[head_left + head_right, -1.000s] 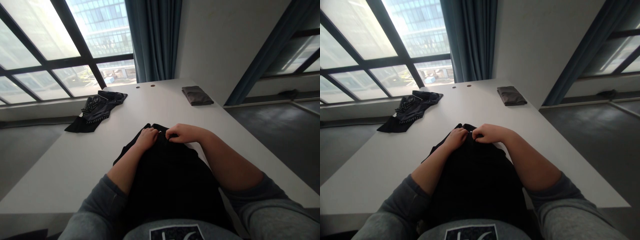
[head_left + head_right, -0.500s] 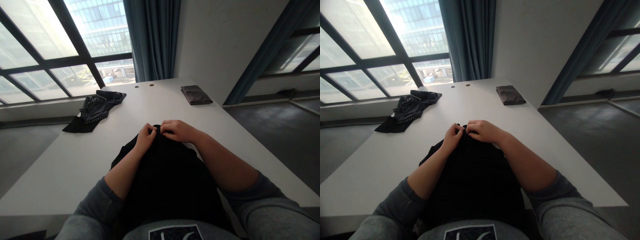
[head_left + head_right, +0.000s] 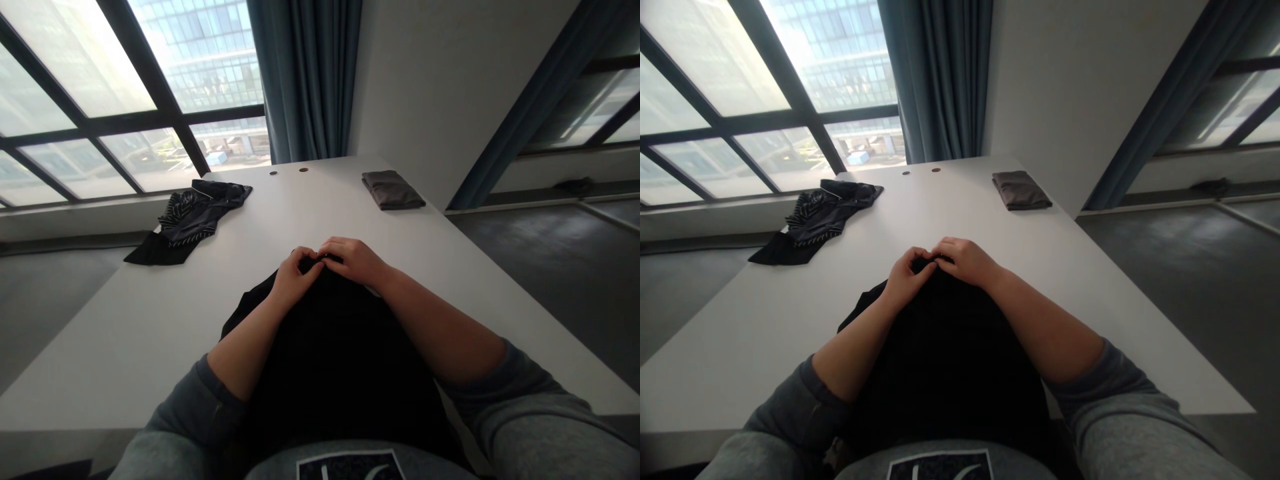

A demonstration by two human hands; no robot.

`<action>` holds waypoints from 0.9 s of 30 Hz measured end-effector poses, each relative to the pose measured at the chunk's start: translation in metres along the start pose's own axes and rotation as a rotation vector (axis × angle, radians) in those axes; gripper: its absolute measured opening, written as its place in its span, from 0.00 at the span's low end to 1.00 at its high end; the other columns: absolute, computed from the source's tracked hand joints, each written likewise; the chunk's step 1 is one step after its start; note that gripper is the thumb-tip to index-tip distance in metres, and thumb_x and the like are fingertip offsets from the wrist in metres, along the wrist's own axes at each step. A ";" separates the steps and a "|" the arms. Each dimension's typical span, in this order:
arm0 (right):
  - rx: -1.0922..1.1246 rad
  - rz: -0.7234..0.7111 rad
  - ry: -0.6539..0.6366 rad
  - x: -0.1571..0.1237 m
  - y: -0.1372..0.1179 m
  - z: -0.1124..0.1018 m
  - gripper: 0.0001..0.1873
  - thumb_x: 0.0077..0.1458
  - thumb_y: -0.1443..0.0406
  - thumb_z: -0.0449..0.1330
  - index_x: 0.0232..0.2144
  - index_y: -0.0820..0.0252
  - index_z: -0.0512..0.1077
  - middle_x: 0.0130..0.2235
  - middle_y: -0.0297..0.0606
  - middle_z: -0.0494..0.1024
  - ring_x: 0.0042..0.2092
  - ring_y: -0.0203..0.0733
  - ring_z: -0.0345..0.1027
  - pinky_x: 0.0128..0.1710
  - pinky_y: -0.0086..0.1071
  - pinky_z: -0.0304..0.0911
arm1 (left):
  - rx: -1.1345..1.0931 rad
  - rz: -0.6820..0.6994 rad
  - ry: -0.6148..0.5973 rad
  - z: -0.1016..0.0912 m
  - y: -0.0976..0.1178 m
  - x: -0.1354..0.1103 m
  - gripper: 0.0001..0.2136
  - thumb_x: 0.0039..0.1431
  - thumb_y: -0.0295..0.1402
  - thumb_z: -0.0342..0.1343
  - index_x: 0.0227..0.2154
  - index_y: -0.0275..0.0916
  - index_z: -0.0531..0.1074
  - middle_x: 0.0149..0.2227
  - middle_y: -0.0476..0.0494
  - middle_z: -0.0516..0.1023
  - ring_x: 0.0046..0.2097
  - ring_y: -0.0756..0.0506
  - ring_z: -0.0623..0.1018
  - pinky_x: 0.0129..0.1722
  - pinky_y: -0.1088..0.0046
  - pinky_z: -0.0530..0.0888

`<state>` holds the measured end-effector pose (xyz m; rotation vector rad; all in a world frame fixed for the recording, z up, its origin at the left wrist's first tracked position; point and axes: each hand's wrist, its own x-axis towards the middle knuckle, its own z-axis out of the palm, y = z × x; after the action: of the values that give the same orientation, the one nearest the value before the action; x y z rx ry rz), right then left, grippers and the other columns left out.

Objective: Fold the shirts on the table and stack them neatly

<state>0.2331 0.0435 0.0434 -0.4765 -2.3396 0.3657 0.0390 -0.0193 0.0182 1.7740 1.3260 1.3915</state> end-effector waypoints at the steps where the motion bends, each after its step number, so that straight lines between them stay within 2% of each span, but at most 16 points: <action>1: 0.004 -0.002 -0.010 0.000 0.000 0.000 0.09 0.62 0.70 0.59 0.42 0.56 0.78 0.43 0.40 0.81 0.43 0.43 0.76 0.47 0.36 0.70 | 0.043 -0.003 -0.008 -0.001 0.001 0.000 0.07 0.58 0.35 0.63 0.38 0.42 0.74 0.39 0.48 0.80 0.42 0.45 0.78 0.48 0.66 0.73; 4: -0.005 -0.001 -0.023 0.000 -0.001 0.000 0.09 0.62 0.70 0.59 0.40 0.58 0.80 0.41 0.40 0.82 0.42 0.43 0.77 0.45 0.35 0.70 | 0.097 -0.013 -0.034 0.000 0.002 -0.001 0.05 0.58 0.34 0.61 0.36 0.43 0.73 0.37 0.49 0.80 0.40 0.45 0.78 0.45 0.67 0.73; 7: 0.010 0.036 -0.036 0.001 -0.004 -0.001 0.09 0.62 0.69 0.60 0.38 0.58 0.81 0.40 0.40 0.83 0.41 0.43 0.77 0.43 0.34 0.70 | 0.084 0.001 -0.004 0.002 0.000 -0.001 0.04 0.58 0.32 0.60 0.35 0.43 0.72 0.37 0.50 0.80 0.40 0.45 0.78 0.45 0.67 0.73; 16: 0.100 0.345 -0.036 0.009 -0.020 -0.002 0.12 0.56 0.71 0.62 0.37 0.56 0.85 0.40 0.37 0.85 0.42 0.42 0.79 0.46 0.32 0.69 | 0.195 -0.050 0.099 0.008 0.003 -0.005 0.03 0.59 0.31 0.58 0.35 0.44 0.70 0.35 0.50 0.78 0.39 0.45 0.76 0.41 0.68 0.72; 27: 0.120 0.560 0.009 0.012 -0.025 0.000 0.11 0.56 0.70 0.62 0.36 0.56 0.85 0.37 0.36 0.86 0.39 0.43 0.78 0.41 0.32 0.68 | 0.223 -0.064 0.133 0.010 0.004 -0.004 0.03 0.59 0.30 0.59 0.35 0.43 0.70 0.35 0.49 0.79 0.36 0.45 0.76 0.40 0.68 0.70</action>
<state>0.2187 0.0261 0.0600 -1.0708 -2.1260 0.7549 0.0500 -0.0232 0.0169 1.7855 1.6503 1.3931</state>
